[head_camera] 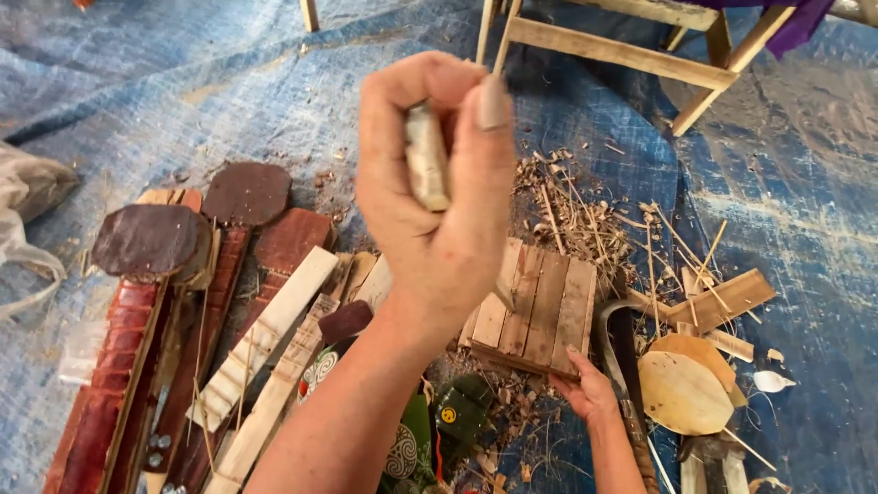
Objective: The person carves and shapes a wooden piece using a hand tool, likely for instrument repair.
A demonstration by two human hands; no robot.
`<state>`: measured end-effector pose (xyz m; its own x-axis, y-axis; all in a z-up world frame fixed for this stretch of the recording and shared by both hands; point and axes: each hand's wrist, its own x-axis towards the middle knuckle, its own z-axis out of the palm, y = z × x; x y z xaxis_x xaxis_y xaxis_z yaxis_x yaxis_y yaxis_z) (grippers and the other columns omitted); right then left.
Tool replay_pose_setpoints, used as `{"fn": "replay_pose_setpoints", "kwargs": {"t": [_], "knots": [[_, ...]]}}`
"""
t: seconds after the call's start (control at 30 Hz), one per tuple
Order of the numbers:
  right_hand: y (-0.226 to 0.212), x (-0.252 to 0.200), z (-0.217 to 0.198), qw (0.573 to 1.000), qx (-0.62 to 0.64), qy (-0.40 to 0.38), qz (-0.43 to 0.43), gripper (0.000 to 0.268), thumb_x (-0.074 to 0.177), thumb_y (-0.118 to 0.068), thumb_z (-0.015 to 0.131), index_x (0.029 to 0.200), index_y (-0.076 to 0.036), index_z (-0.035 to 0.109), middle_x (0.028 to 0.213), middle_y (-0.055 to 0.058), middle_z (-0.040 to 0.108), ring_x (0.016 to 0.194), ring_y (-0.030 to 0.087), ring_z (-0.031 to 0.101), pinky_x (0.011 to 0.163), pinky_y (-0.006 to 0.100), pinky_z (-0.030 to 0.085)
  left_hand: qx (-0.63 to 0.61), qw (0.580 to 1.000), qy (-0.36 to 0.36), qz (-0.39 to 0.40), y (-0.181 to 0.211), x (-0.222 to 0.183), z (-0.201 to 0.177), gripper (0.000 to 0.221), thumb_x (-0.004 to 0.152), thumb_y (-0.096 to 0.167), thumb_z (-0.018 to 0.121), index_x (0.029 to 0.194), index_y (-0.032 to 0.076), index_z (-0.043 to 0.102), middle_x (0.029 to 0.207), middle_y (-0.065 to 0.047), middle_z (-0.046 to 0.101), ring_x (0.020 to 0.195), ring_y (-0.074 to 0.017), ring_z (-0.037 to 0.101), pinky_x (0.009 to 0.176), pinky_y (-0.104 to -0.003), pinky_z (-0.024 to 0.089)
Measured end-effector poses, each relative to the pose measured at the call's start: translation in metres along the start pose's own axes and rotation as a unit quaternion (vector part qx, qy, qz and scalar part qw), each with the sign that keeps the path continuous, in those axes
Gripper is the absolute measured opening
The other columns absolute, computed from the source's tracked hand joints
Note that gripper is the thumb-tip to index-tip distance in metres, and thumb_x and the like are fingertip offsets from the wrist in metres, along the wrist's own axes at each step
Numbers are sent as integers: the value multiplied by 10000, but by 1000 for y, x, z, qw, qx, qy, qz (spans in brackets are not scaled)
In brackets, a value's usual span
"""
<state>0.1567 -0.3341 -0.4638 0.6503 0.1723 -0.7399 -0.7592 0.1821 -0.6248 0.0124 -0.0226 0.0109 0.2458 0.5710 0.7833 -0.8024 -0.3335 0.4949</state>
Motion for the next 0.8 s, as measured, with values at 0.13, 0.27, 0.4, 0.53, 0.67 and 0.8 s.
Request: {"fn": "replay_pose_setpoints", "kwargs": {"t": [0.13,0.27,0.4,0.53,0.67,0.8], "knots": [[-27,-47,25,936,-293,149,-124,367,873,-141,722,1072,159,653,832,223,627,440,215,368,385,356,335,48,998,-4,-48,11,-6,3,101,1107,85,546,1166,151,496,924,30,570,702,-60,481,622,-217,446],[-50,-32,-7,702,-632,234,-229,665,850,-391,691,1442,-109,579,1358,261,587,1179,453,587,1002,540,496,28,999,-9,-17,0,-6,5,119,1082,96,571,1146,177,512,944,14,564,678,-92,497,533,-213,487],[-56,-35,-53,699,-684,148,-147,926,770,-430,796,1507,4,441,1474,249,548,1323,405,588,1098,520,502,51,998,8,-29,2,-5,9,94,1100,127,564,1176,164,524,958,27,564,719,-72,487,589,-223,460],[-57,-90,-48,916,-376,130,-54,415,859,72,742,1249,144,620,842,271,657,501,290,541,393,371,420,63,996,14,-67,9,-7,19,85,1121,157,532,1197,146,494,948,26,538,757,-53,460,676,-225,427],[-84,-140,-13,932,-346,91,-60,278,951,-48,699,1192,73,631,654,163,577,480,217,479,389,326,360,71,997,10,-35,-7,-3,18,94,1101,159,561,1179,146,510,933,16,556,702,-69,486,603,-221,475],[-103,-206,35,969,-238,-63,-14,227,898,-79,736,1079,47,685,610,112,517,445,217,432,380,353,358,98,995,3,3,-23,2,12,118,1095,204,583,1164,131,521,918,-17,547,660,-109,524,531,-240,555]]}}
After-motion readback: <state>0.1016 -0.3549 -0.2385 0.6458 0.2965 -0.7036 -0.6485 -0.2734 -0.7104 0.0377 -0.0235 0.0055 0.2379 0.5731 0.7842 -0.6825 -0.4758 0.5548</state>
